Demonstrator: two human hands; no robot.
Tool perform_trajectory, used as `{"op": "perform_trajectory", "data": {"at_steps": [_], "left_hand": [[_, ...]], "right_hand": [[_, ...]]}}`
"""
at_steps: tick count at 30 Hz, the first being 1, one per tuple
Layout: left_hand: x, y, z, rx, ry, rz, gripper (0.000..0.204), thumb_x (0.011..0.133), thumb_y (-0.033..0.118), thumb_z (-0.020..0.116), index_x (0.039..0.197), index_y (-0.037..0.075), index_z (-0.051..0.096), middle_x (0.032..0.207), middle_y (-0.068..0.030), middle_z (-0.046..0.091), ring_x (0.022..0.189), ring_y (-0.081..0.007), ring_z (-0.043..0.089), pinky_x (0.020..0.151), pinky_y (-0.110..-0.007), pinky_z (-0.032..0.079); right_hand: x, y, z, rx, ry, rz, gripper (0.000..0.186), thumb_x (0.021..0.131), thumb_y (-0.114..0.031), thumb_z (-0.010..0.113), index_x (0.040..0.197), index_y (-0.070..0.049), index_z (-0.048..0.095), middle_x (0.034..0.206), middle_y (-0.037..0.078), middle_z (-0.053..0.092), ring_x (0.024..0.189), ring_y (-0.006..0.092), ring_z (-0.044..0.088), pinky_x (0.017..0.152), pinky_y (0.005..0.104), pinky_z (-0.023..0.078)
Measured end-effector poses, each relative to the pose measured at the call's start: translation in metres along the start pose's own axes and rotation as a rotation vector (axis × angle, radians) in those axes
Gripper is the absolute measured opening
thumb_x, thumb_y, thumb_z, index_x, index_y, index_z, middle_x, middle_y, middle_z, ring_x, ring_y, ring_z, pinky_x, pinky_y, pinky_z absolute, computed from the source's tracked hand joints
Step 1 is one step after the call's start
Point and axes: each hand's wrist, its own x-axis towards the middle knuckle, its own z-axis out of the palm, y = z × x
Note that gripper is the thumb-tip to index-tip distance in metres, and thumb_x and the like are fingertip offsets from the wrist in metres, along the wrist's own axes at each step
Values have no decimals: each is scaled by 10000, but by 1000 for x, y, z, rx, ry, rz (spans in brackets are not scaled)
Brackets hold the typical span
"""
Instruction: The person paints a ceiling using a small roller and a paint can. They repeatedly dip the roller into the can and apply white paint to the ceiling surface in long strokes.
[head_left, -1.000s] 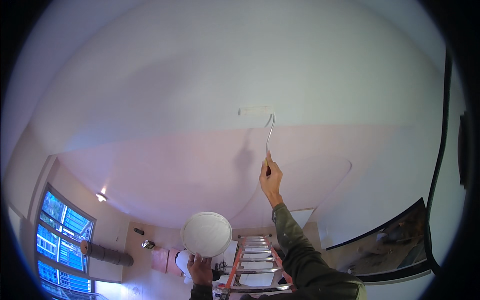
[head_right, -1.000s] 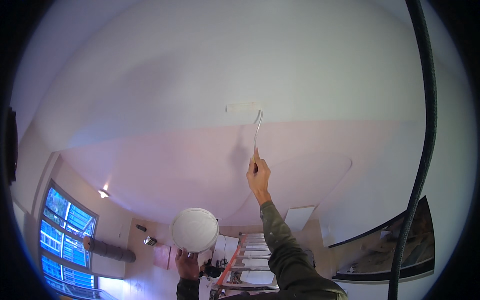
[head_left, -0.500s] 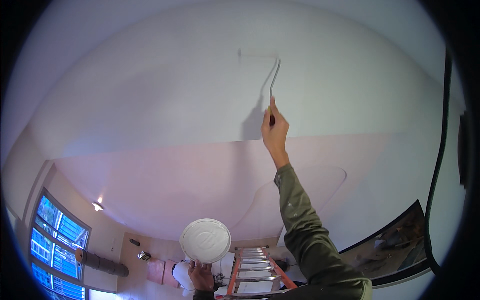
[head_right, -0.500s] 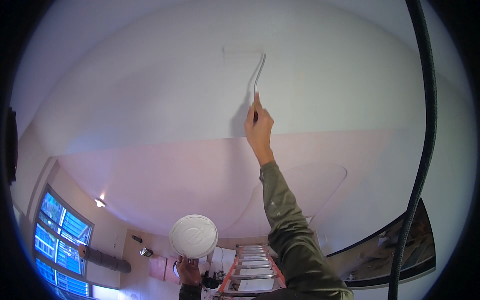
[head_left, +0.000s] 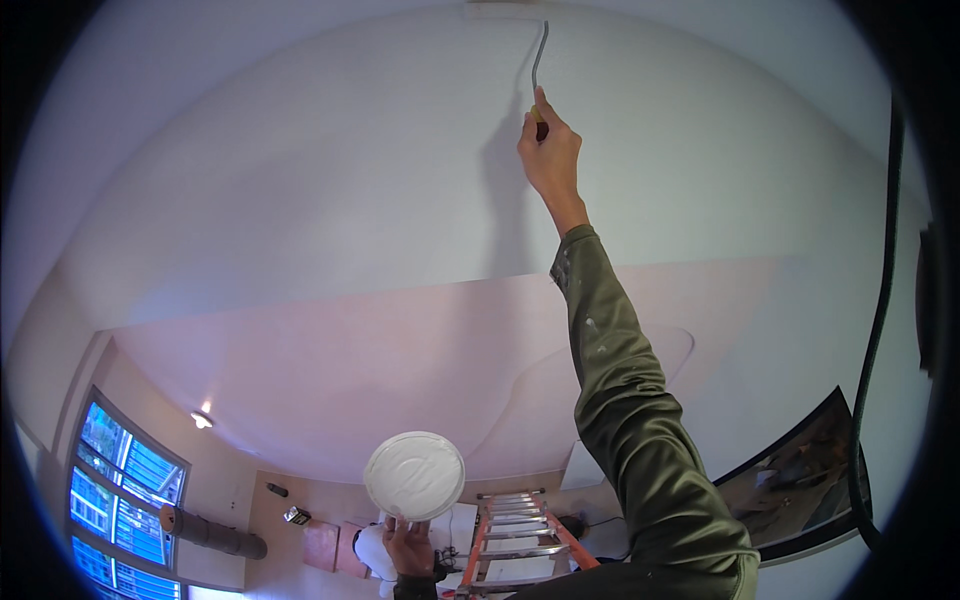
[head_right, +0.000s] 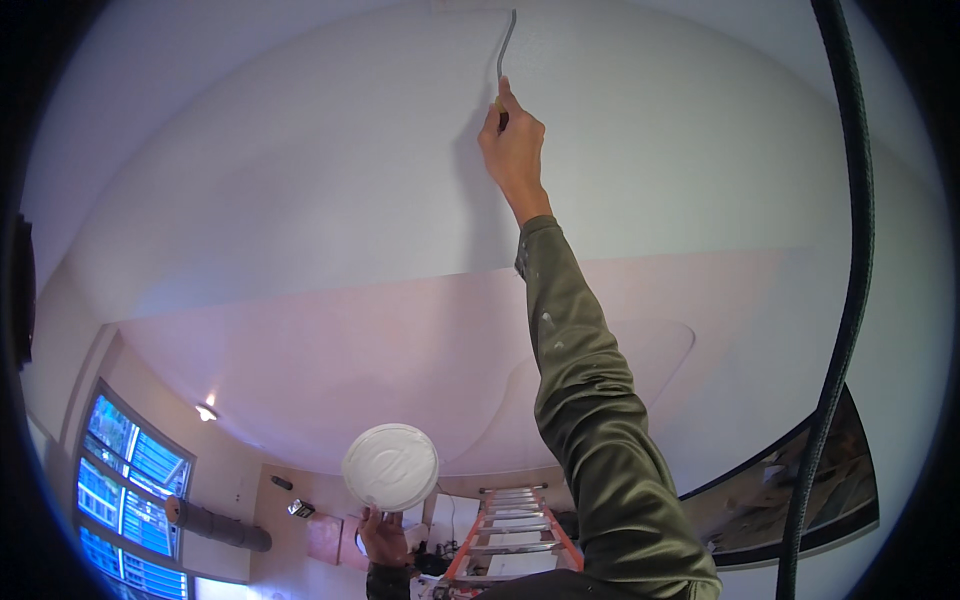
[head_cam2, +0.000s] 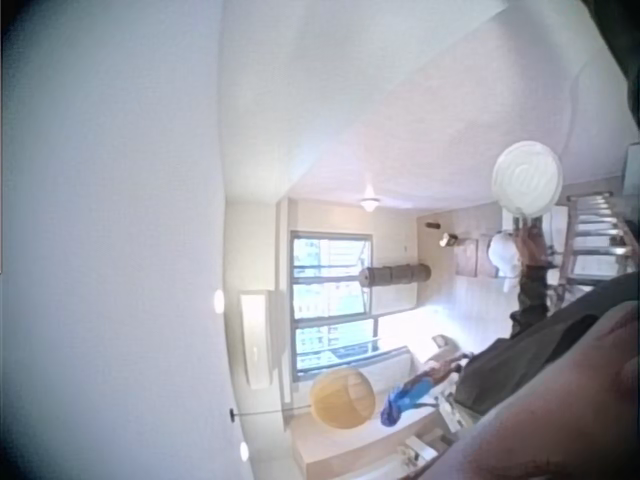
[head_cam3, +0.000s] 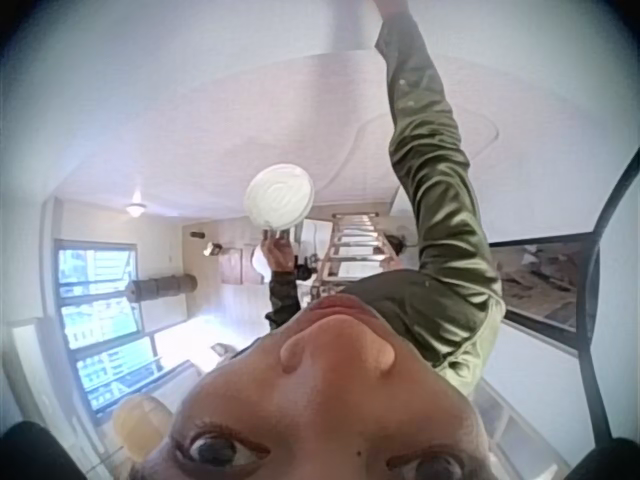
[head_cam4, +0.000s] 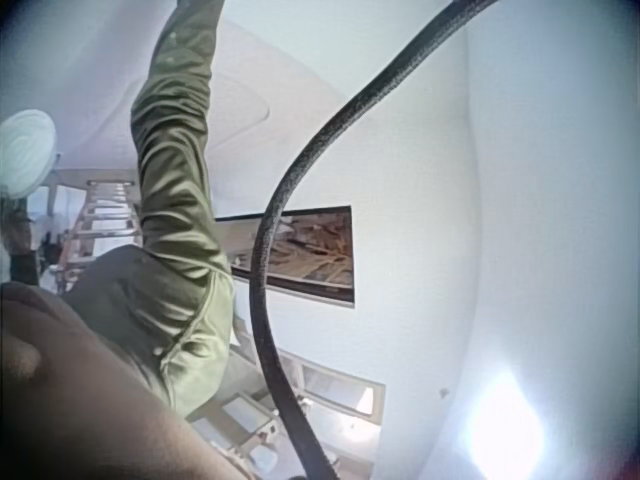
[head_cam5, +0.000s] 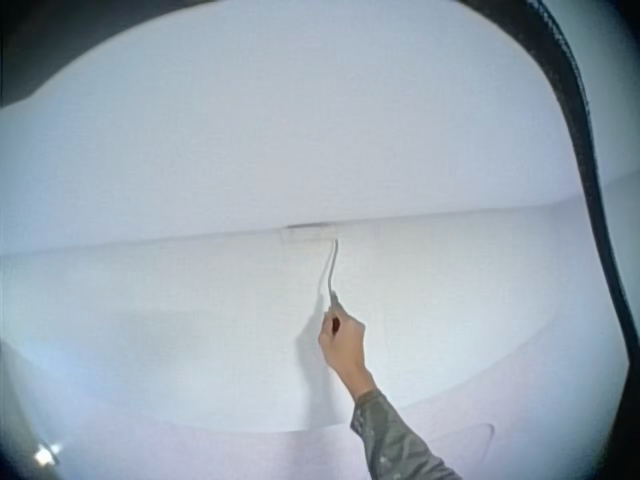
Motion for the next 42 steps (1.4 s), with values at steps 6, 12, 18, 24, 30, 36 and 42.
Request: {"op": "perform_trajectory", "data": {"at_steps": [6,12,18,24,30,36,42], "left_hand": [[-1,5,6,12,9,-23,386,932,34,613,1302,13,506,1262,-138,607,1124,-301,631,950,-425,549],[-5,7,16,29,-4,-21,367,949,45,591,1303,13,499,1261,-134,604,1124,-301,627,948,-431,543],[-2,7,8,48,-38,-17,320,955,45,582,1269,21,526,1254,-128,610,1129,-301,626,964,-444,536],[-4,7,8,62,12,-28,304,953,41,586,1252,30,537,1248,-125,616,1141,-299,619,984,-458,524],[-1,5,-1,61,21,-45,325,956,51,591,1275,37,530,1270,-126,603,1163,-303,603,1006,-464,507],[0,1,-10,60,23,-40,348,958,62,593,1297,36,519,1283,-124,597,1176,-309,594,1006,-467,506],[0,1,-10,55,36,-41,342,958,56,587,1293,34,521,1282,-133,596,1171,-314,599,1009,-470,505]], "right_hand": [[-5,-1,-6,6,-9,16,441,948,-65,563,1386,-11,550,688,60,592,588,111,528,640,252,473],[-53,15,-18,-12,-51,39,428,949,-59,551,1370,17,553,624,103,532,540,157,503,593,285,461],[-136,39,-20,-40,-81,129,417,959,-69,561,1368,10,560,588,94,462,529,160,436,546,310,416],[-227,62,-21,-60,-91,216,409,977,-79,576,1383,-26,561,595,33,417,542,104,381,518,270,371],[-315,78,-36,-130,-171,313,421,965,-66,582,1384,-26,560,614,81,482,554,135,441,541,297,406],[-368,91,-51,-127,-258,415,439,956,-53,586,1393,-25,551,641,101,525,566,147,468,562,308,429],[-395,86,-53,-81,-237,355,457,934,-39,604,1389,-59,567,615,86,485,538,179,457,530,346,405]]}}
